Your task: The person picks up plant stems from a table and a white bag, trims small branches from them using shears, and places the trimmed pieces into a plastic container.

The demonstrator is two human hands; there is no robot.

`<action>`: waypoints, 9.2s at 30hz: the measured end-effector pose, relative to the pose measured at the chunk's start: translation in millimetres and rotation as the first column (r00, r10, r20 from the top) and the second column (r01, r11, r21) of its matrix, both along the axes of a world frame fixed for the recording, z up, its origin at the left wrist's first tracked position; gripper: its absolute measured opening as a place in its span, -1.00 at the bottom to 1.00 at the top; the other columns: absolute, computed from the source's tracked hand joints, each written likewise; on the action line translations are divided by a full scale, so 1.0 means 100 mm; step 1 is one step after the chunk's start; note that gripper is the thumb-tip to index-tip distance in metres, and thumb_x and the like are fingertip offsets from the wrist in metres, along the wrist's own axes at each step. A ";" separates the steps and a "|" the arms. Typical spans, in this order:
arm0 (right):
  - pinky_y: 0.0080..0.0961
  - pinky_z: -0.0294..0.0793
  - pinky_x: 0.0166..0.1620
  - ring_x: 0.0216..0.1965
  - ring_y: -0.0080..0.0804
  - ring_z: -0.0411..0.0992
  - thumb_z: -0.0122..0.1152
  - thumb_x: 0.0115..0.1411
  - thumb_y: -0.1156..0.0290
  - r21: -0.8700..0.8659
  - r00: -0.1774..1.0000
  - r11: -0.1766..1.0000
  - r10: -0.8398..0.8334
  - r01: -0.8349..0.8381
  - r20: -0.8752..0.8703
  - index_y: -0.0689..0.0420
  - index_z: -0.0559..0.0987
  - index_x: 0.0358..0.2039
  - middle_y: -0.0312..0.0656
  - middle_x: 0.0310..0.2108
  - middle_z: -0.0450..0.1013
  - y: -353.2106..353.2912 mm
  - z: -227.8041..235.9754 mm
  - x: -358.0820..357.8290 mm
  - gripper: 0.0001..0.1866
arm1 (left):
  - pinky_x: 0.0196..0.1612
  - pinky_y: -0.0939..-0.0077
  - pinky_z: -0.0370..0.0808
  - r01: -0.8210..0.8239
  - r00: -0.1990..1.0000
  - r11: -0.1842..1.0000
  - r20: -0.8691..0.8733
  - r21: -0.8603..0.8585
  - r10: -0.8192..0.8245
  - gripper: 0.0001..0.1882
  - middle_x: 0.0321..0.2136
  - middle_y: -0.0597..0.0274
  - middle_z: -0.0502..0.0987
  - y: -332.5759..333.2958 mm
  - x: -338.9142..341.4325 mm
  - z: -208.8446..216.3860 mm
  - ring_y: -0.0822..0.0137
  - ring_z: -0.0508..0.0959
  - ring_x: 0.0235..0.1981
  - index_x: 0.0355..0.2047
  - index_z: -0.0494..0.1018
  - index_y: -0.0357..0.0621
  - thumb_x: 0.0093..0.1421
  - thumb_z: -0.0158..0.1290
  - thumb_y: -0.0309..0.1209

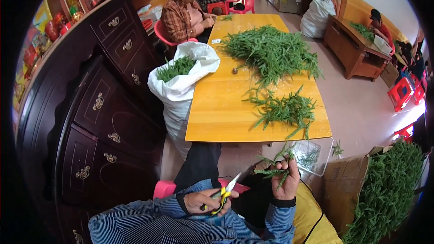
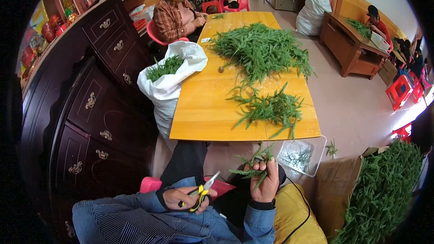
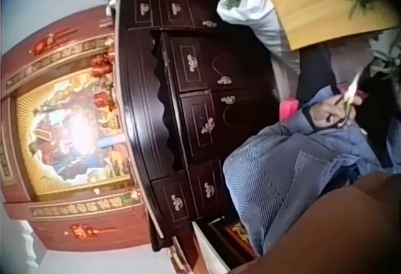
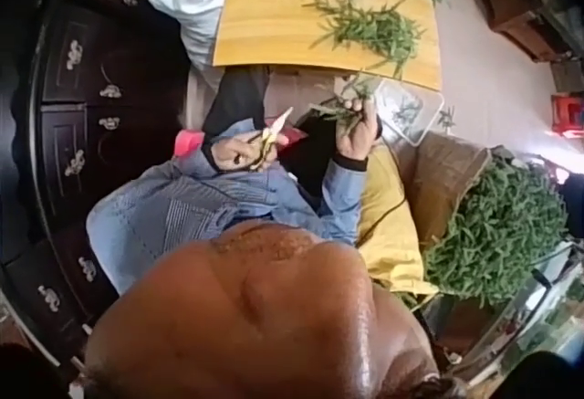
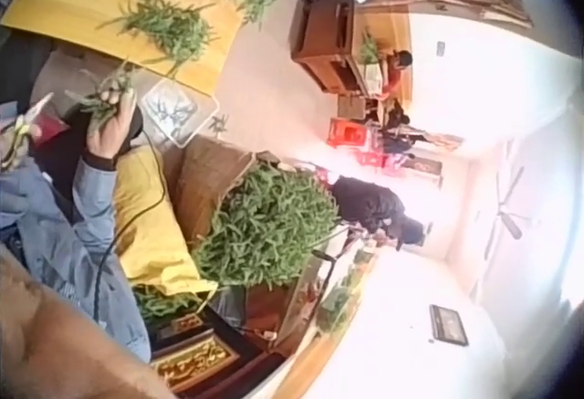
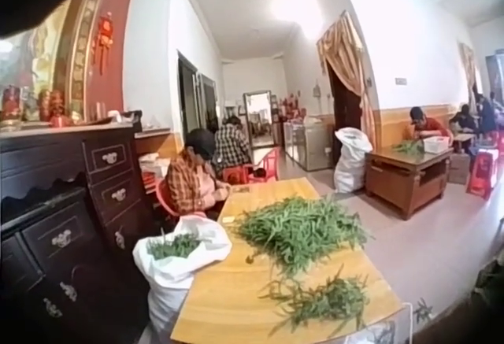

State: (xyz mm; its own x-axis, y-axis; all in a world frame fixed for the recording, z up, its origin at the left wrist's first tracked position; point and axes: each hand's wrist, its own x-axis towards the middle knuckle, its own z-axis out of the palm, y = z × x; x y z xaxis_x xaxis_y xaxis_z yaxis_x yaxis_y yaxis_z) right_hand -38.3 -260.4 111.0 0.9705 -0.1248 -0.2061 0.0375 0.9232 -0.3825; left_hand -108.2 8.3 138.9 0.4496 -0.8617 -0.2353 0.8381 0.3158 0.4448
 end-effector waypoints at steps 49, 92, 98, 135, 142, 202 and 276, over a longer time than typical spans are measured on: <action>-0.74 0.20 -0.52 -0.59 -0.74 0.26 0.17 0.28 0.44 -0.921 0.981 0.342 -0.013 0.185 0.192 0.23 0.53 -0.33 -0.42 -0.59 0.34 0.24 0.22 -0.06 -0.88 | 0.09 0.56 0.35 -0.219 0.631 0.798 0.705 0.562 -0.324 -0.49 -0.10 0.29 0.46 -0.41 1.15 0.27 0.49 0.43 -0.07 0.20 0.23 -0.27 0.25 0.04 -0.50; -0.62 0.36 -0.37 -0.49 -0.53 0.36 0.25 0.21 0.48 -0.912 0.914 0.059 -0.054 0.406 0.403 0.30 0.54 -0.34 -0.21 -0.52 0.44 0.24 0.28 -0.03 -0.87 | -0.03 0.48 0.43 -0.254 0.562 0.789 0.749 0.560 -0.350 -0.57 -0.21 0.22 0.49 -0.51 1.07 0.27 0.40 0.48 -0.18 0.08 0.29 -0.28 0.24 0.05 -0.41; -0.61 0.36 -0.38 -0.50 -0.53 0.37 0.24 0.22 0.48 -0.919 0.922 0.072 -0.059 0.387 0.383 0.29 0.54 -0.34 -0.21 -0.53 0.44 0.24 0.28 -0.05 -0.87 | -0.10 0.41 0.46 -0.297 0.452 0.776 0.798 0.556 -0.398 -0.62 -0.28 0.13 0.50 -0.55 1.05 0.33 0.29 0.52 -0.24 0.00 0.30 -0.30 0.19 0.05 -0.46; -0.68 0.22 -0.44 -0.52 -0.67 0.20 0.17 0.29 0.42 -0.938 0.944 0.119 -0.088 0.326 0.317 0.24 0.48 -0.37 -0.37 -0.58 0.30 0.29 0.16 -0.03 -0.84 | -0.08 0.00 0.45 -0.560 0.116 0.682 0.859 0.471 -0.498 -0.29 -0.14 -0.41 0.44 -0.65 0.91 0.05 -0.30 0.51 -0.16 0.25 0.00 -0.29 0.12 0.03 -0.49; -0.67 0.22 -0.44 -0.52 -0.67 0.20 0.17 0.29 0.42 -0.948 0.955 0.120 -0.071 0.295 0.289 0.24 0.47 -0.39 -0.36 -0.58 0.29 0.31 0.19 -0.05 -0.83 | -0.18 -0.02 0.45 -0.574 0.182 0.661 0.862 0.484 -0.473 -0.40 -0.23 -0.35 0.48 -0.65 0.88 0.00 -0.30 0.51 -0.23 0.18 0.10 -0.21 0.15 0.05 -0.47; -0.60 0.48 -0.35 -0.47 -0.50 0.47 0.14 0.30 0.39 -0.766 0.980 0.626 -0.195 0.148 0.030 0.20 0.41 -0.09 -0.20 -0.41 0.51 0.43 -0.05 1.20 -0.76 | -0.14 0.20 0.57 -0.198 0.972 0.965 0.161 0.170 0.171 -0.76 -0.16 0.04 0.50 -0.09 2.15 -0.66 0.21 0.55 -0.16 0.01 0.32 -0.21 0.36 -0.10 -0.42; -0.31 0.50 -0.25 -0.32 -0.18 0.55 0.28 0.06 0.33 -0.693 0.967 -0.702 -0.026 0.164 0.255 0.07 0.61 -0.31 -0.13 -0.33 0.57 -0.11 0.37 2.14 -0.82 | -0.19 0.30 0.55 -0.016 1.000 0.992 0.020 0.127 0.014 -0.60 -0.12 -0.01 0.51 -0.21 1.48 -0.59 0.20 0.57 -0.18 0.03 0.28 -0.27 0.14 -0.12 -0.64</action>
